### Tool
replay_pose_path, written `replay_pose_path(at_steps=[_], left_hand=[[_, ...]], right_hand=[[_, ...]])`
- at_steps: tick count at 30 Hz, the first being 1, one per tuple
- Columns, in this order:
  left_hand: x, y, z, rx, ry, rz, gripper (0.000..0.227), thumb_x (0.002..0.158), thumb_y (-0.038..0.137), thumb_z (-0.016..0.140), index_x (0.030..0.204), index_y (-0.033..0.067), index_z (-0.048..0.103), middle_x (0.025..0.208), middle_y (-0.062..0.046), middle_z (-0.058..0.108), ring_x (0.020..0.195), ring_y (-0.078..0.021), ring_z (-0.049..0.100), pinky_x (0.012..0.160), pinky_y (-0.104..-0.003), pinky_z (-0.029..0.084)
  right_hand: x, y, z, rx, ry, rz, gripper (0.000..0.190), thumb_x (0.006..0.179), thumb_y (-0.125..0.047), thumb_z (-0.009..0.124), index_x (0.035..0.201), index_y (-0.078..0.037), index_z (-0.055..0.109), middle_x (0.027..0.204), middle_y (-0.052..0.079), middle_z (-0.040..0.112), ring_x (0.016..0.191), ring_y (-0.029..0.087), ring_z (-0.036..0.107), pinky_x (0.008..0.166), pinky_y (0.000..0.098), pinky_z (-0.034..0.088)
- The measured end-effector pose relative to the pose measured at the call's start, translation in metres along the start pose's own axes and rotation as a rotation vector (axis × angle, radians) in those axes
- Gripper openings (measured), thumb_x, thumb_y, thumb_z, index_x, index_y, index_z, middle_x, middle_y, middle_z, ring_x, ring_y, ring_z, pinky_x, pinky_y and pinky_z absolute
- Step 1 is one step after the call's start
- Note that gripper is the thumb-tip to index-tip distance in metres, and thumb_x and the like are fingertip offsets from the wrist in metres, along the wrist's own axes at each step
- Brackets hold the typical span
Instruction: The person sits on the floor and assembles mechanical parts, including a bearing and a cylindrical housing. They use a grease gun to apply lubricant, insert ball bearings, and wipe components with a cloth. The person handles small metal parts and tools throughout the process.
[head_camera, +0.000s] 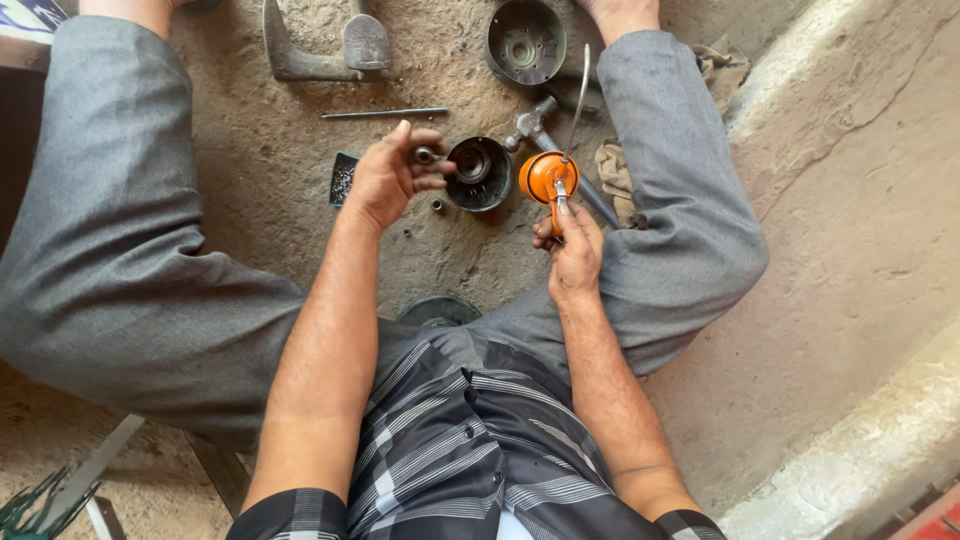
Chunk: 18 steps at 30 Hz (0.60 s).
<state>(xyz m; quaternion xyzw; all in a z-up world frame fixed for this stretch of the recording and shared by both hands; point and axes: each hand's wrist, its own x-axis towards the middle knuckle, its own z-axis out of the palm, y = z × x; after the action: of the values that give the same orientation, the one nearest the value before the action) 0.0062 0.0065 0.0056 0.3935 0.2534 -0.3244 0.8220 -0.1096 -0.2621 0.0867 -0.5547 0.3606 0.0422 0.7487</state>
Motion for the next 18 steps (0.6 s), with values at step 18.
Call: replay_pose_path(at_steps=[18], left_hand=[[0.008, -0.090, -0.015, 1.703, 0.205, 0.100, 0.043, 0.085, 0.027, 0.077, 0.122, 0.0115, 0.060, 0.104, -0.022, 0.074, 0.098, -0.0442, 0.070, 0.084, -0.056, 0.056]], right_hand=[[-0.131, -0.210, -0.126, 0.354, 0.155, -0.622, 0.045, 0.114, -0.042, 0.048, 0.134, -0.002, 0.056, 0.084, 0.011, 0.056, 0.084, 0.025, 0.056, 0.074, 0.0367, 0.043]])
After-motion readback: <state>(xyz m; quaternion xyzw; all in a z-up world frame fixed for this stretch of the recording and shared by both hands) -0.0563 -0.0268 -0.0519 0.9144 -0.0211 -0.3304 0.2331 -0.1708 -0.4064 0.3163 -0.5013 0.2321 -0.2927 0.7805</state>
